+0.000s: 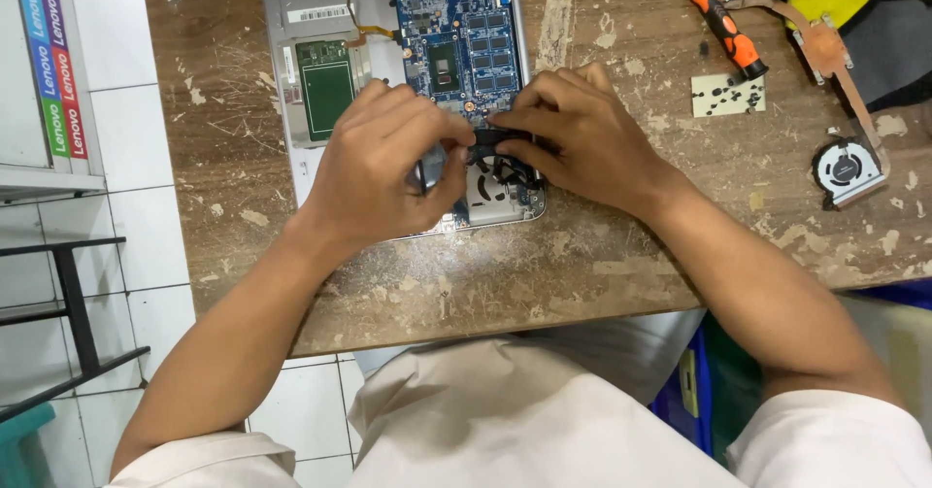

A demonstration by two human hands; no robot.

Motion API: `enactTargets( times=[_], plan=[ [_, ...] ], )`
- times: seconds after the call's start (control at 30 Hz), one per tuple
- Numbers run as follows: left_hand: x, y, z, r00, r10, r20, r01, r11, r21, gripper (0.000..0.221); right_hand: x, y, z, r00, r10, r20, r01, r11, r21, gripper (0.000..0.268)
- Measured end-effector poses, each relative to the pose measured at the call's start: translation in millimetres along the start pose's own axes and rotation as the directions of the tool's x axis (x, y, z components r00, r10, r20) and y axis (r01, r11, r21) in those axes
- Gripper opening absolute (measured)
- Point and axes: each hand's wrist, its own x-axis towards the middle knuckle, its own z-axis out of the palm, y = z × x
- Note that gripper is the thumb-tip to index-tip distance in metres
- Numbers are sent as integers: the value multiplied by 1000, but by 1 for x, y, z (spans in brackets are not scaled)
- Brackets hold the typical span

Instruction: Disconnecting various internal cables and components from a laptop motherboard during disassembly.

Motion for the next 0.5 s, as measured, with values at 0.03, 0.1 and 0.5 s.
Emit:
enactTargets(
  times=[0.03, 0.1, 0.5],
  plan=[
    [6, 6, -11, 1000, 1, 1, -1, 1000, -1, 9, -2, 4, -2, 1000, 1, -1, -1, 1000, 0, 18],
    [17, 20, -32, 985, 165, -41, -167, 985, -34, 17, -8, 13, -5, 1000, -21, 8, 21, 1000, 12, 36],
    [34, 82, -172, 982, 112, 149, -158, 922, 354, 31, -80, 25, -106, 990, 70, -120, -45, 979, 198, 33]
  ],
)
